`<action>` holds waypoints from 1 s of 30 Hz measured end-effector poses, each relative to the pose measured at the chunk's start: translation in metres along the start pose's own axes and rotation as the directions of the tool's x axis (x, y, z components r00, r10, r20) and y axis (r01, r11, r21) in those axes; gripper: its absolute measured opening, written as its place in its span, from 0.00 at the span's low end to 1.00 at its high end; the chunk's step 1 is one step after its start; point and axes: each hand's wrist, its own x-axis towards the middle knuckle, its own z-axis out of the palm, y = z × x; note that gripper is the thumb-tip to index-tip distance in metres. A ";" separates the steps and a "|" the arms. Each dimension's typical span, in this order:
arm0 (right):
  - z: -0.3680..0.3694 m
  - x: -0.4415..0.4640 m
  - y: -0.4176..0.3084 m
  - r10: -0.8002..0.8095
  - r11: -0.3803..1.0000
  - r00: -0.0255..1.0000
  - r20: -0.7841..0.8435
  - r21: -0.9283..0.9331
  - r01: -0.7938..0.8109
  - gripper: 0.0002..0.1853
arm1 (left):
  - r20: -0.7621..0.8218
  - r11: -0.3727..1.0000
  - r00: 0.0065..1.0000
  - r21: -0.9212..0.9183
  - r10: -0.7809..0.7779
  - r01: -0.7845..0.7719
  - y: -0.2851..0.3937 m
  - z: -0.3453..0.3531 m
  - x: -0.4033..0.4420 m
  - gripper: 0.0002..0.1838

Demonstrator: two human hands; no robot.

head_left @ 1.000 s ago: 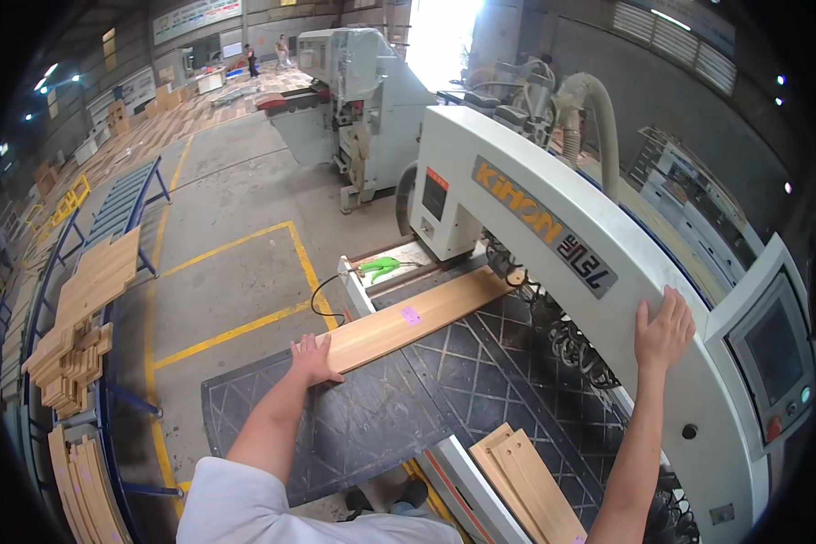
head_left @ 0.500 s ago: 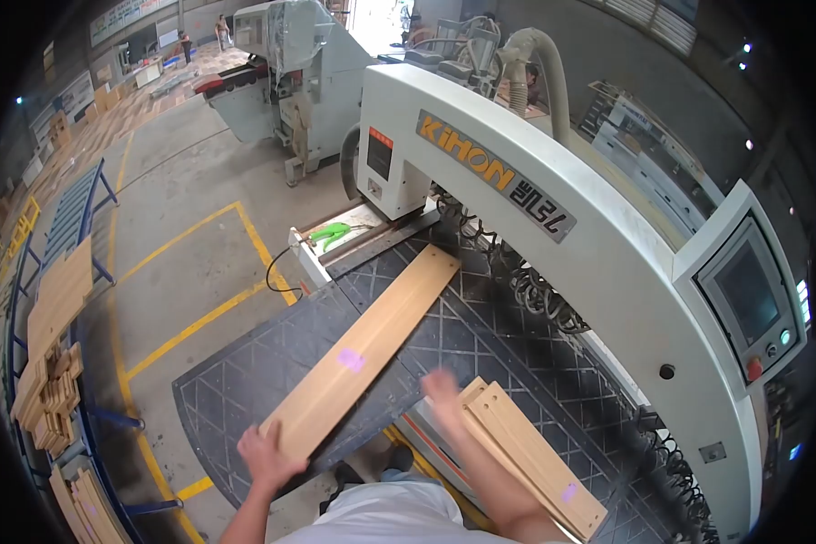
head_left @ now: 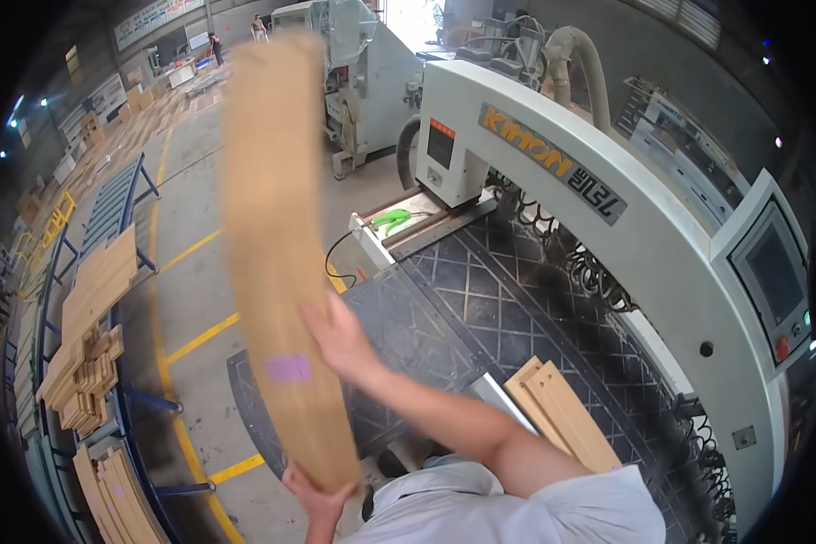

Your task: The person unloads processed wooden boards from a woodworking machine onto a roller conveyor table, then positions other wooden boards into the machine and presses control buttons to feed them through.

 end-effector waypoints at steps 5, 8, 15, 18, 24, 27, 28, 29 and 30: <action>0.060 0.081 -0.108 0.004 0.868 0.964 0.266 -0.480 0.128 0.26 | -0.051 0.765 0.996 -0.644 -0.075 0.024 0.059 0.000 0.127 0.47; 0.061 0.076 -0.105 0.160 0.550 0.908 0.386 -0.799 0.243 0.32 | -0.274 0.295 0.937 -0.933 -0.215 -0.205 0.028 -0.072 0.189 0.36; -0.018 0.031 -0.003 0.540 0.341 0.678 0.499 -0.866 0.366 0.36 | -0.074 0.008 0.989 -0.997 -0.131 -0.074 -0.158 -0.152 0.127 0.31; -0.064 0.044 0.041 0.628 0.348 0.616 0.475 -0.880 0.323 0.38 | -0.048 -0.131 0.989 -0.989 -0.140 -0.066 -0.161 -0.133 0.096 0.30; -0.159 0.092 0.110 0.706 0.324 0.544 0.452 -0.890 0.320 0.39 | -0.011 0.544 0.743 -0.689 -0.669 0.479 -0.094 -0.064 0.144 0.30; -0.196 0.121 0.122 0.754 0.310 0.497 0.430 -0.900 0.307 0.40 | -0.005 0.679 0.734 -0.384 -0.679 0.626 -0.101 -0.023 0.165 0.31; -0.205 0.130 0.126 0.784 0.300 0.464 0.412 -0.906 0.298 0.41 | 0.026 0.690 0.748 -0.364 -0.664 0.626 -0.106 -0.008 0.174 0.32; -0.214 0.138 0.133 0.784 0.315 0.456 0.422 -0.902 0.294 0.41 | 0.086 0.619 0.691 -0.378 -0.718 0.689 -0.121 0.005 0.181 0.33; -0.224 0.144 0.143 0.781 0.318 0.454 0.430 -0.898 0.305 0.41 | 0.111 0.623 0.691 -0.349 -0.714 0.700 -0.130 0.024 0.185 0.32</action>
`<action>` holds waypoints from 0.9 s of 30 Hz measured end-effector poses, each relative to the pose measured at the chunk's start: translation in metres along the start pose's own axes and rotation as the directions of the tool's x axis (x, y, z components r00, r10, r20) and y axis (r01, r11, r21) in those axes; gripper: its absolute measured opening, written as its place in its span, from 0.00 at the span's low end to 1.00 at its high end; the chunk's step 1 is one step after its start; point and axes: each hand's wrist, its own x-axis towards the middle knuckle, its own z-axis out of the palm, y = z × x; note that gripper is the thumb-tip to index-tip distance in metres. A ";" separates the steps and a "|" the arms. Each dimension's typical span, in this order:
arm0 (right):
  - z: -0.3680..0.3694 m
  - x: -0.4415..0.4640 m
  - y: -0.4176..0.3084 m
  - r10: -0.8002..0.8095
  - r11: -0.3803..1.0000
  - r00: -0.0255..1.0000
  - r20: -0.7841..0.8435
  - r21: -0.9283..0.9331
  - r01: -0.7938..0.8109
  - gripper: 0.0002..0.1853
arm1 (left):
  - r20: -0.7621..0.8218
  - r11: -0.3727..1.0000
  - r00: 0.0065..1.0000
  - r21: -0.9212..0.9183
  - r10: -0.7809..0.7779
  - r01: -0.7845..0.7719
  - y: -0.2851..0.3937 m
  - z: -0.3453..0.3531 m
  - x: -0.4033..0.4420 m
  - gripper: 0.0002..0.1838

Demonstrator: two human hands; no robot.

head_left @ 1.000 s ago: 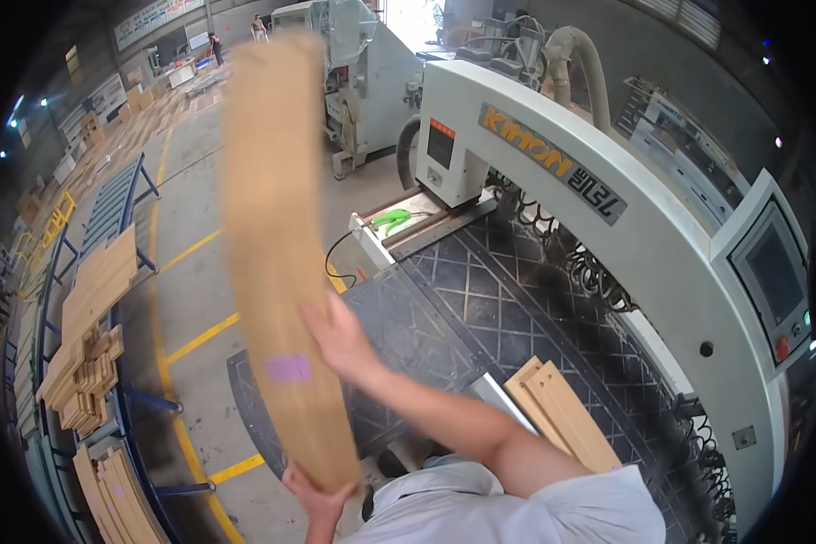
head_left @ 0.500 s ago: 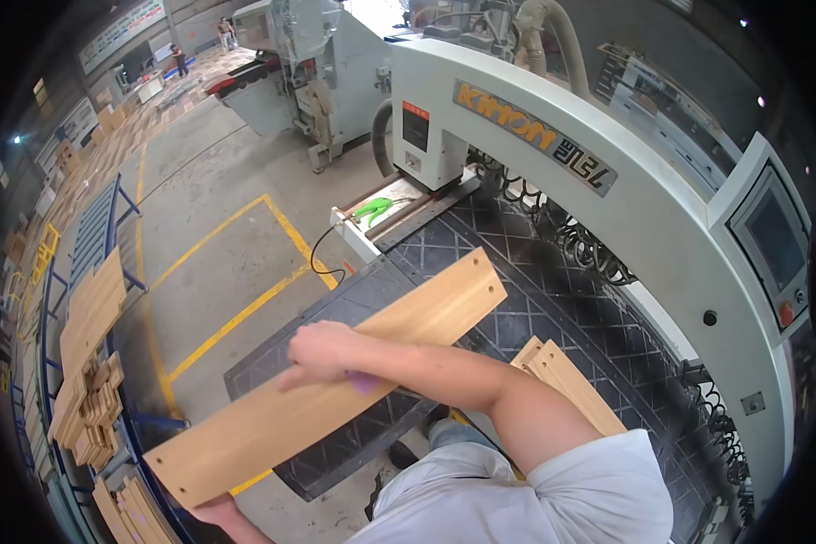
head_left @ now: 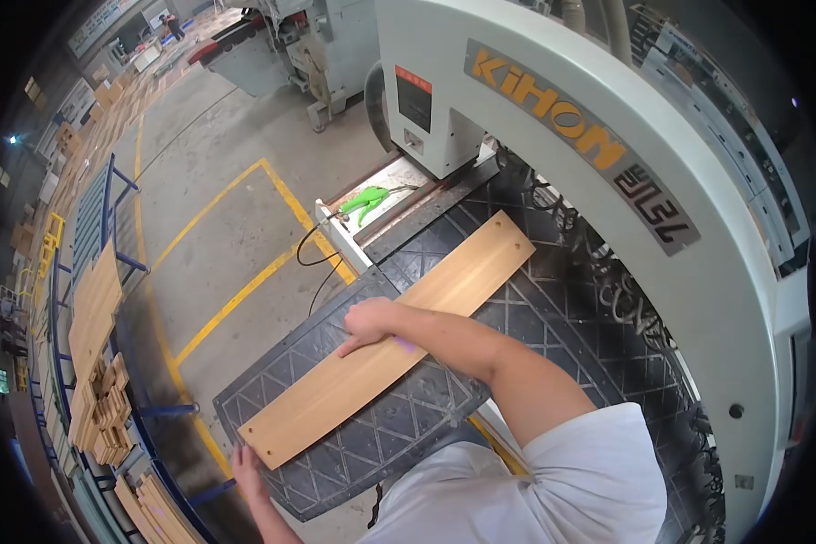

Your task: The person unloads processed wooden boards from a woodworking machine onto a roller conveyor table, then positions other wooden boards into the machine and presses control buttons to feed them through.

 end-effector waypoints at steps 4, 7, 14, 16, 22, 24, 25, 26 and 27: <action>-0.013 0.015 0.040 -0.001 1.000 1.000 0.027 0.008 0.001 0.40 | 0.039 0.983 0.997 0.168 0.070 -0.076 0.021 0.075 -0.005 0.22; -0.020 0.020 0.069 -0.005 0.998 1.000 -0.004 0.059 0.005 0.39 | -0.035 0.986 0.997 0.154 0.076 -0.069 0.023 0.105 0.003 0.17; -0.014 0.018 0.106 -0.018 0.999 0.958 -0.285 0.024 0.026 0.26 | -0.121 0.994 0.993 0.110 0.009 0.004 0.037 0.152 0.006 0.20; 0.012 -0.001 0.105 0.050 0.999 0.674 -0.737 0.035 -0.037 0.22 | -0.124 0.994 0.992 0.110 -0.010 0.023 0.031 0.163 0.010 0.21; 0.079 -0.094 0.085 0.557 0.813 0.300 -0.774 0.435 -0.387 0.32 | -0.121 0.985 0.992 0.171 0.030 -0.009 0.051 0.191 -0.006 0.25; 0.084 -0.100 0.088 0.658 0.750 0.316 -0.684 0.558 -0.354 0.36 | -0.097 0.978 0.995 0.206 0.040 -0.019 0.058 0.195 -0.007 0.27; 0.081 -0.098 0.096 0.673 0.740 0.367 -0.643 0.585 -0.332 0.40 | -0.067 0.977 0.997 0.214 0.030 -0.015 0.062 0.199 -0.007 0.27; 0.077 -0.095 0.103 0.684 0.726 0.415 -0.600 0.613 -0.312 0.44 | -0.036 0.975 0.999 0.223 0.021 -0.012 0.067 0.203 -0.005 0.28; 0.075 -0.091 0.109 0.688 0.722 0.417 -0.594 0.617 -0.312 0.44 | -0.036 0.973 0.999 0.230 0.019 -0.010 0.070 0.208 -0.002 0.28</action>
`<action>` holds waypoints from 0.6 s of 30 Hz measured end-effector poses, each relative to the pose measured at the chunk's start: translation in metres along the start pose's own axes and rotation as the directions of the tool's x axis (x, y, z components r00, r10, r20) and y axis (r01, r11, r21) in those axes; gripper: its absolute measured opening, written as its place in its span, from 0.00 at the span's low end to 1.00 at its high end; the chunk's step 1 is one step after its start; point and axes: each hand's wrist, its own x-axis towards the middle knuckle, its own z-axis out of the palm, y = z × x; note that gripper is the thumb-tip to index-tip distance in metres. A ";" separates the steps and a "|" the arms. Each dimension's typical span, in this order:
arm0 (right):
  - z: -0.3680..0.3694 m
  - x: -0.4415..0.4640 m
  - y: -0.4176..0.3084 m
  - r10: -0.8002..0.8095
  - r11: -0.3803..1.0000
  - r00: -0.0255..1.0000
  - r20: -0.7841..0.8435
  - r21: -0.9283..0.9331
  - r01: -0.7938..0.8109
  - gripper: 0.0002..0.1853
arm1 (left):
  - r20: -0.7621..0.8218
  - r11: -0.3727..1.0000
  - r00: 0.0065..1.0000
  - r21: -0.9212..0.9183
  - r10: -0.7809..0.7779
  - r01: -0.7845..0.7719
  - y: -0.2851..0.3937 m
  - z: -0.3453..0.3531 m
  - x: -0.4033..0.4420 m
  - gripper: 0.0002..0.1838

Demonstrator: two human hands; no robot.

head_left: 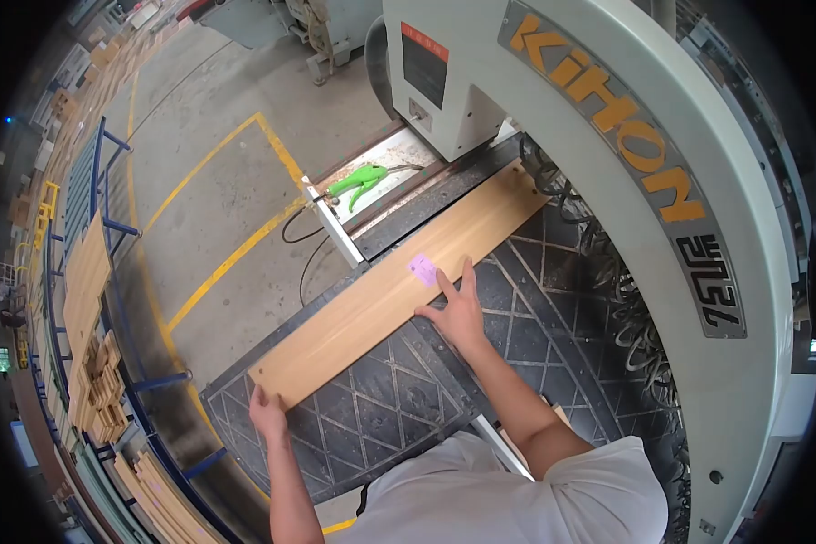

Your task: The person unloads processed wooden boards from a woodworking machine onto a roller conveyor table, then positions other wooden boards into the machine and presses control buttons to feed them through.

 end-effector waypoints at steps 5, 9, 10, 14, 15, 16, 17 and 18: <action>0.001 0.025 0.012 -0.040 0.990 0.998 -0.056 -0.138 0.032 0.45 | 0.041 0.997 0.998 0.060 0.043 -0.046 0.015 0.022 0.018 0.28; -0.001 0.029 0.018 -0.048 0.987 0.997 -0.059 -0.155 0.038 0.45 | 0.053 0.990 0.996 0.121 0.070 -0.076 0.016 0.026 0.016 0.29; -0.002 0.032 0.022 -0.056 0.984 0.996 -0.064 -0.175 0.044 0.46 | 0.052 0.990 0.996 0.119 0.070 -0.076 0.018 0.026 0.015 0.29; -0.026 0.055 0.030 -0.002 0.978 0.999 -0.043 -0.207 -0.007 0.46 | 0.182 0.999 0.983 -0.039 0.037 -0.030 0.030 0.040 0.005 0.29; -0.032 0.059 0.035 0.003 0.983 0.999 -0.048 -0.182 -0.012 0.46 | 0.218 0.997 0.974 -0.048 0.069 -0.060 0.028 0.045 0.005 0.29; -0.037 0.065 0.037 0.001 0.983 0.999 -0.054 -0.184 -0.011 0.46 | 0.220 0.997 0.974 -0.057 0.056 -0.045 0.025 0.053 0.007 0.29; -0.043 0.069 0.037 0.015 0.979 1.000 -0.024 -0.201 -0.019 0.46 | 0.222 0.997 0.973 -0.062 0.062 -0.049 0.023 0.057 0.008 0.29; -0.046 0.071 0.037 0.030 0.976 1.000 0.007 -0.217 -0.028 0.46 | 0.232 0.996 0.970 -0.076 0.067 -0.051 0.021 0.058 0.009 0.30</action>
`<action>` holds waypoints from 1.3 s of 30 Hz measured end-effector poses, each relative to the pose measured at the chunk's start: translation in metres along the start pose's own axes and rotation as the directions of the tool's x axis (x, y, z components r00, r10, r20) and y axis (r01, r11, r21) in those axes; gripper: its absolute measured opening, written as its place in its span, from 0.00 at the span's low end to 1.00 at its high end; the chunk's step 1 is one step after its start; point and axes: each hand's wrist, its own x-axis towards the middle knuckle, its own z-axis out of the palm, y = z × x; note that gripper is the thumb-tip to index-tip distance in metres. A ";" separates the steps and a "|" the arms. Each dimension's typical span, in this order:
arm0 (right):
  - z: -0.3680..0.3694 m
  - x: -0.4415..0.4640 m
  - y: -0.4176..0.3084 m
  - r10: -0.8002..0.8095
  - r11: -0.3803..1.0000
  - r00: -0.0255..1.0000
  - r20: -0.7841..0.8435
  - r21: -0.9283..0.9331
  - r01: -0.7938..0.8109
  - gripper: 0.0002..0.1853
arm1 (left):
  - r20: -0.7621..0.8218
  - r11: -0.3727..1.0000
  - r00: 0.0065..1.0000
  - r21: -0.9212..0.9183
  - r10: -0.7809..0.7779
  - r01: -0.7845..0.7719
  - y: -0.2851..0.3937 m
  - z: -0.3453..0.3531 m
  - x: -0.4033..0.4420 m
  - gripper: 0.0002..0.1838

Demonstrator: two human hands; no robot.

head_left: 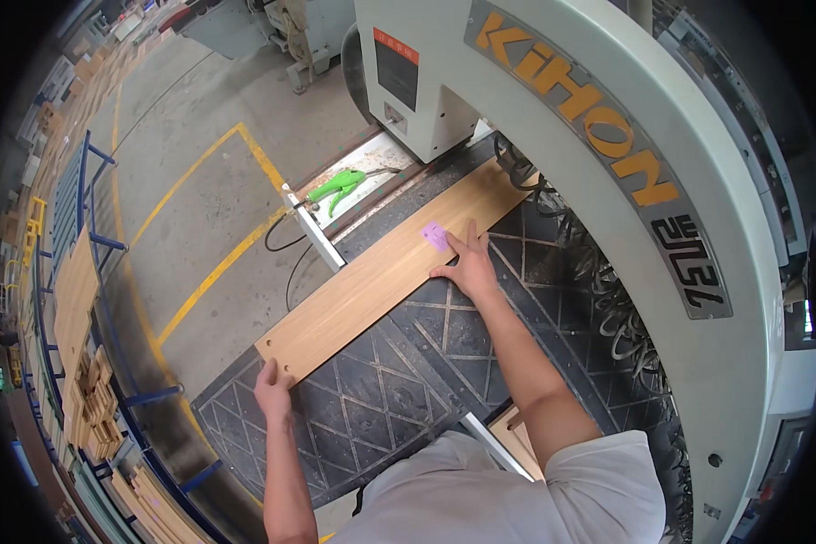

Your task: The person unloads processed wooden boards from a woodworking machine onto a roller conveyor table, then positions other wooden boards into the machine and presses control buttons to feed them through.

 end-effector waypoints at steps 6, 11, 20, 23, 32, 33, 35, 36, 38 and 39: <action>0.003 -0.002 0.006 -0.054 0.998 0.998 -0.036 0.009 0.054 0.48 | 0.067 0.942 0.990 0.305 0.125 -0.139 0.019 0.003 -0.015 0.31; -0.005 -0.045 -0.003 -0.202 0.951 0.937 -0.284 0.174 0.257 0.45 | 0.340 0.181 0.754 0.839 0.562 -0.514 0.040 0.025 -0.049 0.32; -0.137 -0.349 0.084 -0.158 0.983 0.736 -0.658 -0.034 0.181 0.23 | 0.585 0.232 0.609 0.591 0.536 -0.772 0.013 0.044 -0.021 0.35; -0.241 -0.453 0.128 -0.038 0.964 0.213 -0.976 -0.092 -0.250 0.16 | 0.596 0.265 0.537 0.485 0.597 -0.833 -0.002 0.029 -0.008 0.33; -0.372 -0.651 0.317 0.558 0.663 -0.385 -0.735 0.674 -0.324 0.42 | 0.533 0.029 0.177 0.275 0.827 -0.961 -0.053 -0.050 -0.113 0.23; -0.375 -0.649 0.314 0.609 0.685 -0.345 -0.714 0.693 -0.224 0.44 | 0.561 0.047 0.174 0.234 0.809 -0.971 -0.056 -0.058 -0.129 0.23; -0.379 -0.645 0.319 0.646 0.689 -0.322 -0.692 0.710 -0.143 0.47 | 0.574 0.118 0.271 0.291 0.773 -0.950 -0.069 -0.074 -0.146 0.22; -0.380 -0.648 0.330 0.632 0.686 -0.350 -0.691 0.710 -0.162 0.46 | 0.589 0.181 0.357 0.337 0.725 -0.924 -0.074 -0.082 -0.150 0.22; -0.386 -0.650 0.335 0.609 0.692 -0.335 -0.719 0.688 -0.219 0.43 | 0.630 0.161 0.394 0.395 0.669 -0.904 -0.086 -0.090 -0.143 0.27; -0.387 -0.649 0.326 0.652 0.720 -0.308 -0.693 0.693 -0.032 0.42 | 0.677 0.134 0.422 0.436 0.604 -0.890 -0.095 -0.095 -0.138 0.32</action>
